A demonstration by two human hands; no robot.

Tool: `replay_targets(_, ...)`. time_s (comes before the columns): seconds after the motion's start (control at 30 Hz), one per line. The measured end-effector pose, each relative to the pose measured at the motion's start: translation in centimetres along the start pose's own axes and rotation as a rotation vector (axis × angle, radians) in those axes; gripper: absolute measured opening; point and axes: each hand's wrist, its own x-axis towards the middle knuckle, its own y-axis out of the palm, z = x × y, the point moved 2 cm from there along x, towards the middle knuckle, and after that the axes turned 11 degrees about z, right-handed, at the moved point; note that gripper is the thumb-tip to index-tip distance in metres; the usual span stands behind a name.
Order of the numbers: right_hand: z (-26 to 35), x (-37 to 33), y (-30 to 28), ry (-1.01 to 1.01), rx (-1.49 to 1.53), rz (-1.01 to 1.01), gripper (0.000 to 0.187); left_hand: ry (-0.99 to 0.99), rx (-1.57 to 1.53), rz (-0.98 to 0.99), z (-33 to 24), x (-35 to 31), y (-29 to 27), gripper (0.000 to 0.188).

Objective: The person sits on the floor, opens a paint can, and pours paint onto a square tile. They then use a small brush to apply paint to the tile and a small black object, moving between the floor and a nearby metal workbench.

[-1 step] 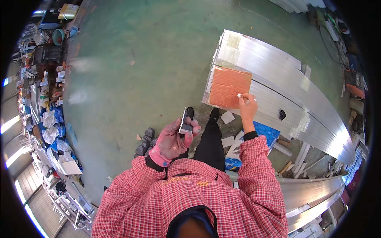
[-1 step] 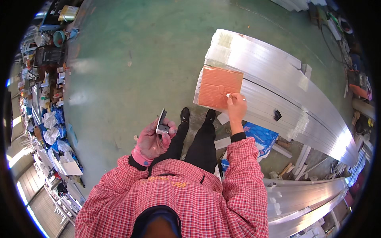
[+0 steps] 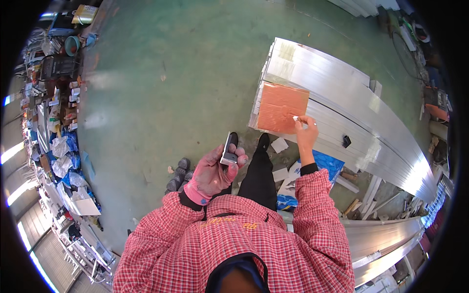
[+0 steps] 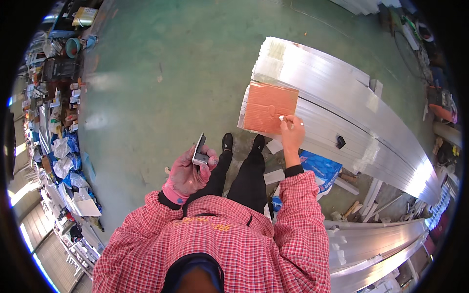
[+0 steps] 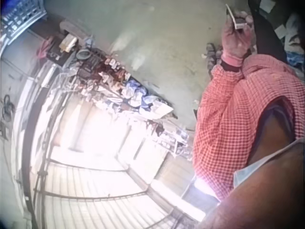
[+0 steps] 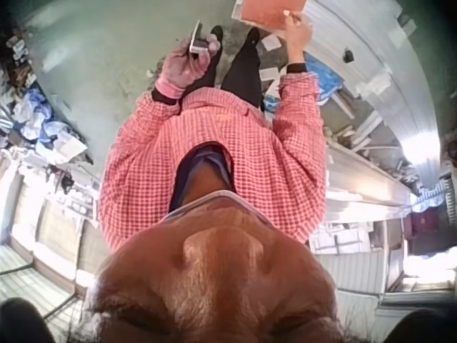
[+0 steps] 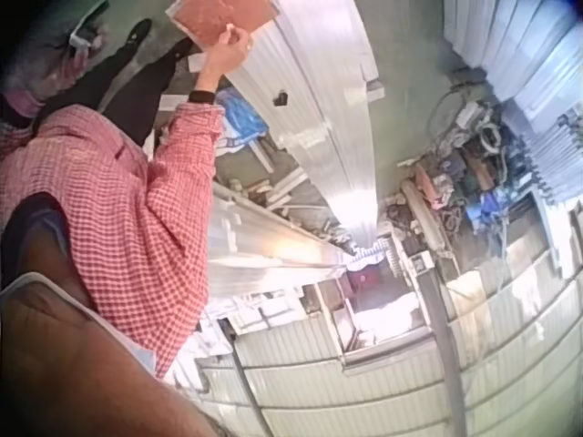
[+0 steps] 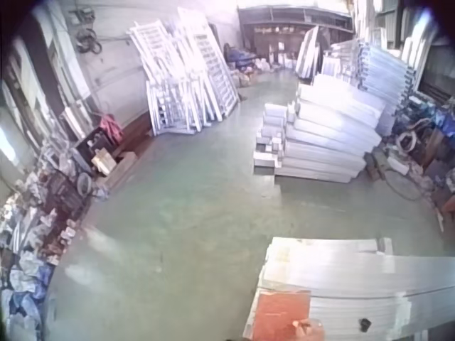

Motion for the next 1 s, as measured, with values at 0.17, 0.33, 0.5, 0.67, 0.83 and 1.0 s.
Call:
replay_targets(0.17,4.2,-1.2,-5.8,0.052,0.505,-0.012,0.015,-0.009,0.166,-0.021,2.1,0.1,3.3,0.029)
replay_targets(0.33,14.0,-3.3,-13.3,-0.062,0.725,0.047,0.015,-0.090,0.164,0.077,3.6,-0.3,5.9,0.028)
replay_targets(0.5,23.3,-5.4,-18.4,-0.466,0.746,0.145,0.019,-0.151,0.093,0.112,5.5,-0.7,10.6,0.021)
replay_targets(0.67,28.5,-7.0,-20.5,-0.731,0.603,0.209,0.021,-0.162,0.056,0.043,6.8,-1.5,12.9,0.017)
replay_targets(0.83,31.5,-8.5,-20.7,-0.929,0.481,0.238,0.022,-0.192,0.088,0.146,7.0,-2.1,12.4,0.027)
replay_targets(1.0,33.2,-9.7,-20.7,-0.948,0.384,0.284,0.014,-0.006,0.410,0.129,7.6,-2.9,12.4,0.029)
